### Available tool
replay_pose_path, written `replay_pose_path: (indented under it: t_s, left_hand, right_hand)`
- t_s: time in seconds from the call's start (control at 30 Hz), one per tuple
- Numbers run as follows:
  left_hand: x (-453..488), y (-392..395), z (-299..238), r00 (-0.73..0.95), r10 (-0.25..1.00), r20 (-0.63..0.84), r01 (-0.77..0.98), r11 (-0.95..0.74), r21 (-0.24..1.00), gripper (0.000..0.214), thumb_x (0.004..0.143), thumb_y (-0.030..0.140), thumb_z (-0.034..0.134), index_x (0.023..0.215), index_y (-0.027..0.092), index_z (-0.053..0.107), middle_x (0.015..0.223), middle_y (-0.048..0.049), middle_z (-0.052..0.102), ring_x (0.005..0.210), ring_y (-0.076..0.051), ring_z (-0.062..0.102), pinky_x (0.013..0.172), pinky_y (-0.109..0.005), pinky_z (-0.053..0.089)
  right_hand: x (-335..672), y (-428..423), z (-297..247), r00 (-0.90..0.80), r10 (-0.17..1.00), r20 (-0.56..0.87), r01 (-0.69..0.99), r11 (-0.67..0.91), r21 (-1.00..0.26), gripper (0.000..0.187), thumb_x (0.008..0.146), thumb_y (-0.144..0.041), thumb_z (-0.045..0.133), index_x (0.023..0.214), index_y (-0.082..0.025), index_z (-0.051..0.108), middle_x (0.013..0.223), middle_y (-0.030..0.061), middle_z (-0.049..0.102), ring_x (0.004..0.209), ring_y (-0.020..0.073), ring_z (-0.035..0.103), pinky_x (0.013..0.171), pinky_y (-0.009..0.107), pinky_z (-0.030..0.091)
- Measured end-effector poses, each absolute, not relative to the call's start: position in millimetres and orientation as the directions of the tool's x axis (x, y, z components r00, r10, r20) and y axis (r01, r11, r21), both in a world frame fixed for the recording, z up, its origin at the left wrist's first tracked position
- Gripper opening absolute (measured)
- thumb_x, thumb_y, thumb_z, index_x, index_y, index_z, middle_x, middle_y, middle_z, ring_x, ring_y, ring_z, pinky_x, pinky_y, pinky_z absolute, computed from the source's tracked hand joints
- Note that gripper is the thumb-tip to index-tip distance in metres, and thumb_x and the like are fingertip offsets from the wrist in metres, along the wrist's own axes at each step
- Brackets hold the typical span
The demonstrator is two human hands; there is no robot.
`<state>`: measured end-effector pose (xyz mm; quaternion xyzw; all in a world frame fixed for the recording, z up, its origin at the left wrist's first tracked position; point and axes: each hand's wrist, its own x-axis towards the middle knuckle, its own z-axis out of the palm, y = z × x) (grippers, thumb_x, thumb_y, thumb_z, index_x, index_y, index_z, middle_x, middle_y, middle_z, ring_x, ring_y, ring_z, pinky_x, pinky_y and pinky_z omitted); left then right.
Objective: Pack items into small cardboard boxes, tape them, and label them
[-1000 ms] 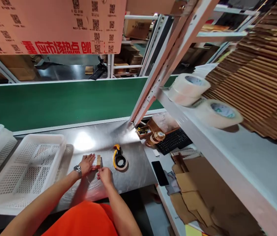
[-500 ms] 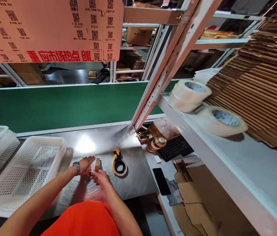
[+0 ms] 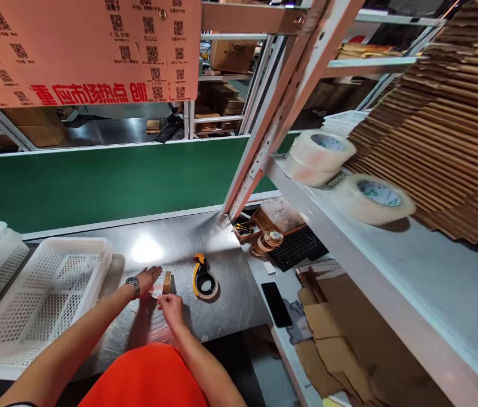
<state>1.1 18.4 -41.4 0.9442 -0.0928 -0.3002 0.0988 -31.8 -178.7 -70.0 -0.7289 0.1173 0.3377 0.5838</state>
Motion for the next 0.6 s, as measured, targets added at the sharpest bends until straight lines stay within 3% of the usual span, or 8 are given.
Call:
replay_pose_path:
  t_s: [0.1,0.37,0.5,0.6]
  left_hand:
    - [7,23,-42,0.788,-0.258,-0.559,-0.115,-0.954,0.278,0.135,0.062,0.016,0.102,0.182,0.009,0.04,0.19,-0.0324,0.038,0.177,-0.049,0.04,0.146,-0.061,0.034]
    - [18,30,-44,0.773,-0.316,-0.55,-0.103,-0.918,0.382,0.146,0.057,0.06,0.111,0.181,0.017,0.046,0.19,-0.0304,0.04,0.176,-0.053,0.04,0.144,-0.063,0.038]
    - [19,30,-40,0.816,-0.319,-0.482,-0.099,-0.899,0.427,0.119,0.069,0.066,0.101,0.169,0.017,0.06,0.177,-0.0273,0.06,0.168,-0.053,0.054,0.139,-0.06,0.047]
    - [20,30,-40,0.838,-0.335,-0.43,-0.117,-0.881,0.458,0.093,0.077,0.062,0.094,0.155,0.017,0.07,0.166,-0.0231,0.071,0.158,-0.049,0.064,0.132,-0.053,0.054]
  right_hand:
    - [-29,-177,-70,0.769,0.187,-0.612,-0.536,-0.333,-0.776,0.031,0.092,-0.03,0.078,0.063,-0.023,0.075,0.066,0.002,0.079,0.062,0.0179,0.073,0.06,0.026,0.047]
    - [-20,-175,-74,0.808,0.121,-0.577,-0.471,-0.456,-0.755,0.041,0.098,-0.037,0.081,0.059,-0.026,0.073,0.062,0.0032,0.078,0.066,0.0213,0.076,0.067,0.029,0.05]
    - [-9,-198,-70,0.814,0.089,-0.574,-0.469,-0.481,-0.74,0.052,0.093,-0.047,0.087,0.052,-0.029,0.062,0.056,0.0045,0.073,0.077,0.0263,0.079,0.07,0.03,0.052]
    - [0,-224,-66,0.794,0.106,-0.598,-0.498,-0.45,-0.742,0.05,0.091,-0.058,0.087,0.059,-0.028,0.063,0.058,0.0035,0.072,0.075,0.0257,0.078,0.066,0.029,0.052]
